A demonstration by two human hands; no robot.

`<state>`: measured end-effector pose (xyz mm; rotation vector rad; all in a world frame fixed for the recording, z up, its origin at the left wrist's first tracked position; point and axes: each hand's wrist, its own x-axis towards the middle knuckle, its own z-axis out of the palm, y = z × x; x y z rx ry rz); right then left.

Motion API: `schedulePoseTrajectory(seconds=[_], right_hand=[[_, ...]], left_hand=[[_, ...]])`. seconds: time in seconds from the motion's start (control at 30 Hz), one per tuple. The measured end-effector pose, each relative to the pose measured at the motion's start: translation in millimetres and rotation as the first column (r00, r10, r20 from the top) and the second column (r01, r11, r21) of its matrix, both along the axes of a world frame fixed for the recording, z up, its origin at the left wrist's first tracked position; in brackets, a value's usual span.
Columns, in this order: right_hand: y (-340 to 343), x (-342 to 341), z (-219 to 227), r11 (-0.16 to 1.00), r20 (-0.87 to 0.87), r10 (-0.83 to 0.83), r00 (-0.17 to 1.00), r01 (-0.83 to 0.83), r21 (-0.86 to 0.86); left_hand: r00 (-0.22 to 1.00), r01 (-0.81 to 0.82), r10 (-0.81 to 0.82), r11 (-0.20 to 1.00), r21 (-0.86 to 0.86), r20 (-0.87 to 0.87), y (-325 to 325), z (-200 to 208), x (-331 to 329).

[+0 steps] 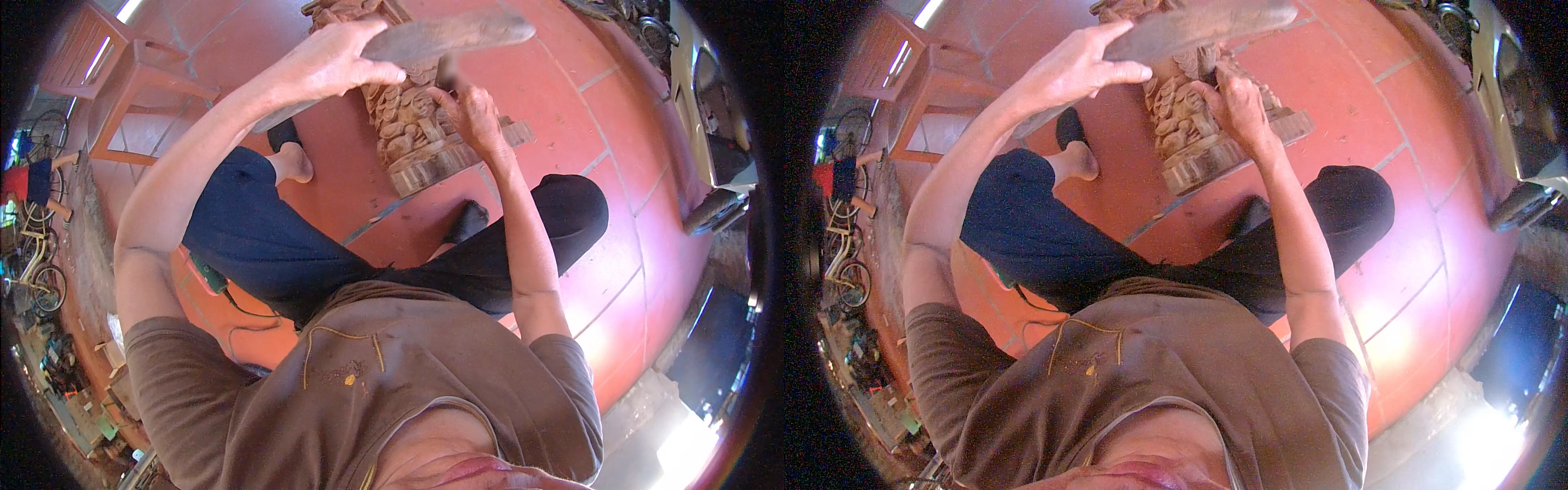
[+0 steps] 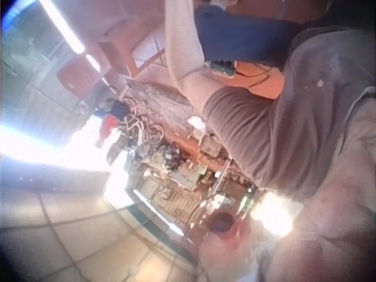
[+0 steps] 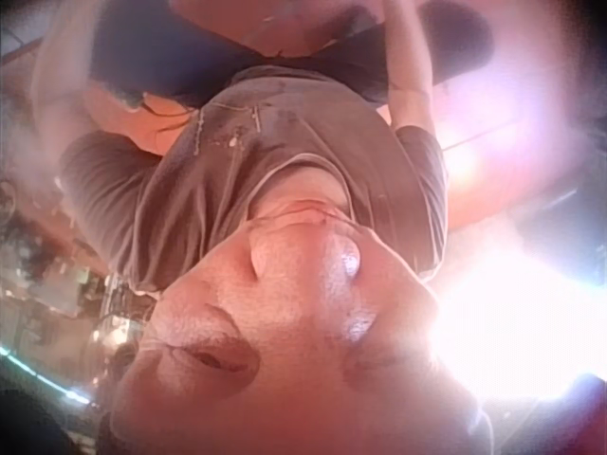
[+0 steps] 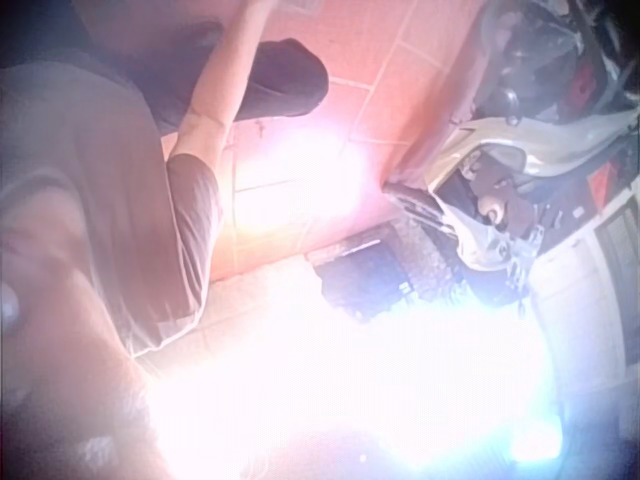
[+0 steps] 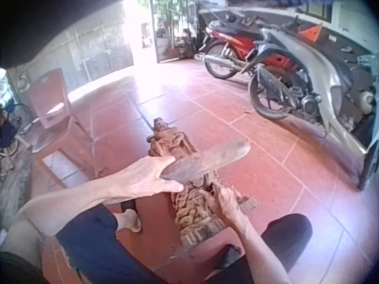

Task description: The person sits on the floor and carves a wooden sculpture using a chisel and mallet. They pause briefly to handle a wallet and cash before resuming the carving work.

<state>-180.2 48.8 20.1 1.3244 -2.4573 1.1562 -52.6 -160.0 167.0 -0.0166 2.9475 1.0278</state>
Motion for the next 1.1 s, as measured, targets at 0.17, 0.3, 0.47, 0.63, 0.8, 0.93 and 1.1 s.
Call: schedulePoseTrajectory(seconds=[0.17,0.3,0.47,0.63,0.8,0.93,1.1], right_hand=[[-4.6,5.0,4.0,1.0,0.023,0.016,1.0,-0.016,0.011],[0.1,1.4,-5.8,1.0,0.015,0.004,1.0,-0.004,0.031],[3.5,-5.3,-6.0,0.998,0.125,-0.028,0.992,0.021,0.055],[9.0,-7.8,8.3,0.997,0.198,-0.073,0.977,0.077,-0.01],[-0.5,-9.2,-1.1,0.994,0.181,-0.084,0.98,0.07,0.081],[-6.8,-7.0,-5.8,0.999,0.096,-0.018,0.995,0.015,0.032],[-12.3,-5.7,2.8,0.998,0.1,-0.032,0.994,0.027,0.055]], left_hand=[[0.961,0.021,-0.004,0.998,0.057,-0.277,2.6,0.8,2.0],[0.992,-0.034,0.048,0.992,-0.118,0.116,1.0,-7.2,0.0],[0.995,-0.056,0.047,0.992,0.112,0.085,-8.6,-6.6,4.3],[0.996,0.009,0.005,0.989,0.148,-0.095,-4.2,4.7,7.4],[0.973,-0.167,0.137,0.974,0.156,0.183,10.4,40.3,4.4],[0.981,-0.154,0.129,0.973,0.172,0.144,10.3,39.0,4.4],[0.999,-0.035,0.038,0.989,0.143,-0.019,1.8,20.6,1.3]])
